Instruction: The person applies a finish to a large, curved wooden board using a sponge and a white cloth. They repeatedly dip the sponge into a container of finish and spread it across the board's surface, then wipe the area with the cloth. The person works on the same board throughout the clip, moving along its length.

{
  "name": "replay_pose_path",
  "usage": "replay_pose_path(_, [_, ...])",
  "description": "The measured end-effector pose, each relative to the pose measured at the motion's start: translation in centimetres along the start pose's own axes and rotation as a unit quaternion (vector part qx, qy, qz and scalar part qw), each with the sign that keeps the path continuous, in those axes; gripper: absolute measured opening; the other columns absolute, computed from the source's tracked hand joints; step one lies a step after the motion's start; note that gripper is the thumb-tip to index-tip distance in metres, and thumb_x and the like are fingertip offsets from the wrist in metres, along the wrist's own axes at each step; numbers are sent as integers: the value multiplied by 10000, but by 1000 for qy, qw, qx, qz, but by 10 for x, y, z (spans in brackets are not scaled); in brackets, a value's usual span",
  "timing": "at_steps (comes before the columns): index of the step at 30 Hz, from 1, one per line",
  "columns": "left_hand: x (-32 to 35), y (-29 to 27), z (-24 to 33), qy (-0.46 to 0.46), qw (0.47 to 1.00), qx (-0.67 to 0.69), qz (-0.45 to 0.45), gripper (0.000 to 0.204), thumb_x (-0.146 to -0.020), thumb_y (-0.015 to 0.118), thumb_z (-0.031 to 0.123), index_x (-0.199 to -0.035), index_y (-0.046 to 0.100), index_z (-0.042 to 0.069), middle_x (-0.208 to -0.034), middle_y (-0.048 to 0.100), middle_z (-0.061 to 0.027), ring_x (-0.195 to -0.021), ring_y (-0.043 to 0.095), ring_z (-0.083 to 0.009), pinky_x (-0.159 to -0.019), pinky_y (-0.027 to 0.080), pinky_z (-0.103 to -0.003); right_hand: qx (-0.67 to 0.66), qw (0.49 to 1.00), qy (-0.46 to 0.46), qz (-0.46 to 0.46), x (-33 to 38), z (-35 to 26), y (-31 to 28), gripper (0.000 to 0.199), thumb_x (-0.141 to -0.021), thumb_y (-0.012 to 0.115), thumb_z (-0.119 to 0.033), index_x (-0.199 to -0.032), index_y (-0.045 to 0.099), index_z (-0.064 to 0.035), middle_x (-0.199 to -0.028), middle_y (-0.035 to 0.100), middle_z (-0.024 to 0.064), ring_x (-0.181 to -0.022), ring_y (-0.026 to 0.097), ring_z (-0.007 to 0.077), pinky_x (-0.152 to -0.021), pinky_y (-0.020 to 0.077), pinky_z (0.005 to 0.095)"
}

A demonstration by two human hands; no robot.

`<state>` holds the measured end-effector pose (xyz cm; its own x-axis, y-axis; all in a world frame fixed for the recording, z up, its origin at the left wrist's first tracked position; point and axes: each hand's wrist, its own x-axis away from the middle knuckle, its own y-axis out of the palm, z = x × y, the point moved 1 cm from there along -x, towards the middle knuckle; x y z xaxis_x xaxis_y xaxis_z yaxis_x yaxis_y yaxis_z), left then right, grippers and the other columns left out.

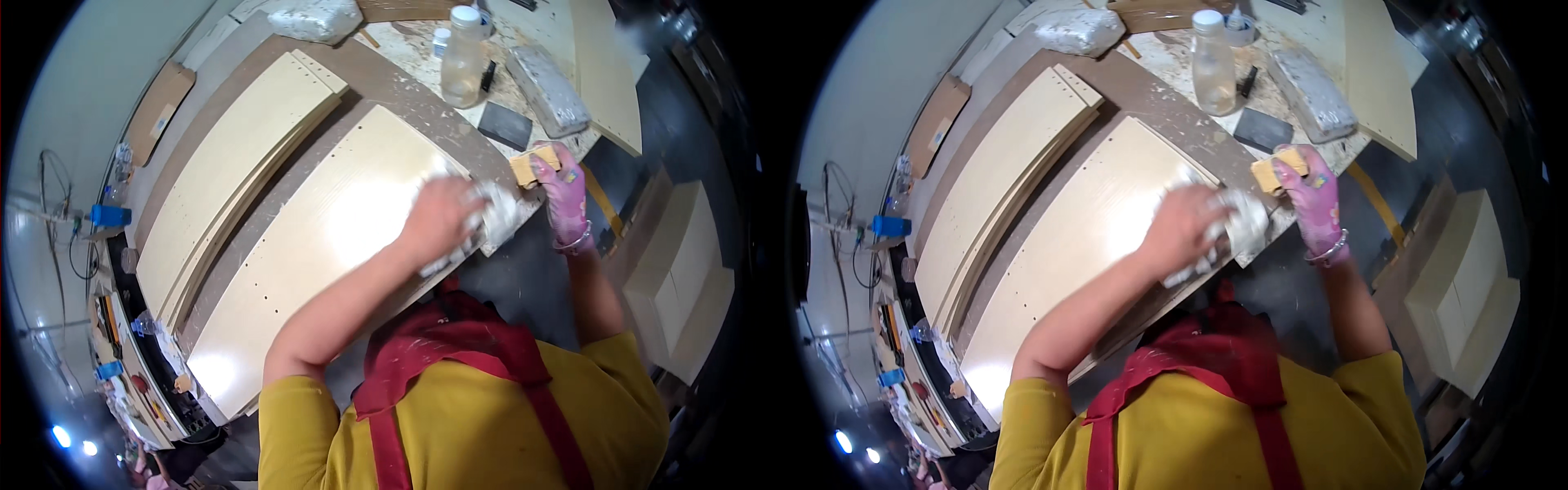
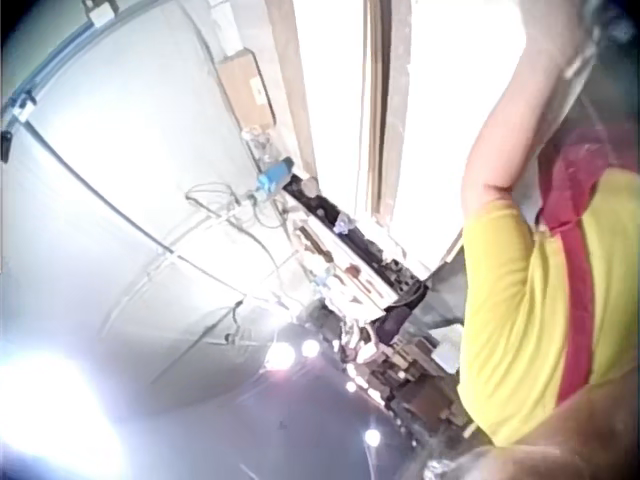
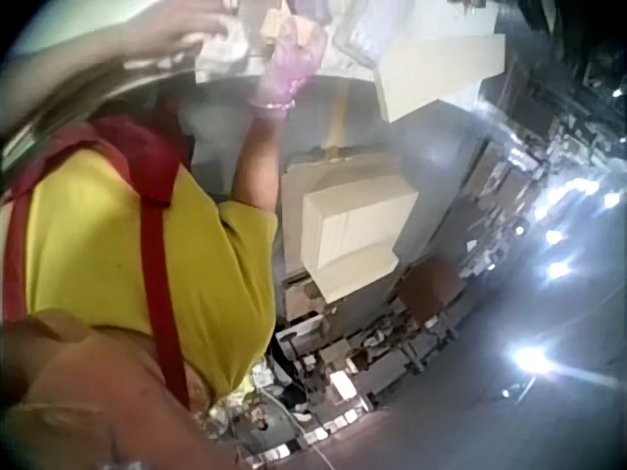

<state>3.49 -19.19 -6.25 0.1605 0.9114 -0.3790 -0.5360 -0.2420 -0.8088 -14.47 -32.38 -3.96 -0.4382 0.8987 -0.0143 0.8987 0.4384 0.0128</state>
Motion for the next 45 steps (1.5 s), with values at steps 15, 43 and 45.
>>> replay_pose_path(15, [250, -125, 23, -368, 910, -160, 104, 469, -656, 723, 143, -1118, 647, 134, -1224, 556, -120, -1140, 498, -345, -971, 360, -467, 350, 904, -139, -203, -152, -2, 195, 358, -857, 664, -301, -1027, 571, 1, -883, 656, 195, -827, 650, 291, -744, 493, 380])
replay_pose_path(43, [254, -127, 16, -367, 913, -134, 114, 529, -613, 770, 160, -1126, 645, 166, -1244, 553, -99, -1162, 486, -321, -955, 356, -460, 611, 716, -256, -218, -162, -5, 224, 299, -845, 606, -295, -994, 557, -40, -894, 645, 209, -843, 630, 404, -731, 500, 455])
replay_pose_path(45, [256, -128, 16, -373, 912, -133, 107, 516, -626, 766, 174, -1128, 645, 169, -1244, 554, -98, -1160, 487, -321, -955, 356, -461, 547, 765, -250, -231, -146, -13, 238, 280, -826, 614, -278, -973, 570, -44, -891, 652, 219, -838, 632, 414, -728, 508, 463])
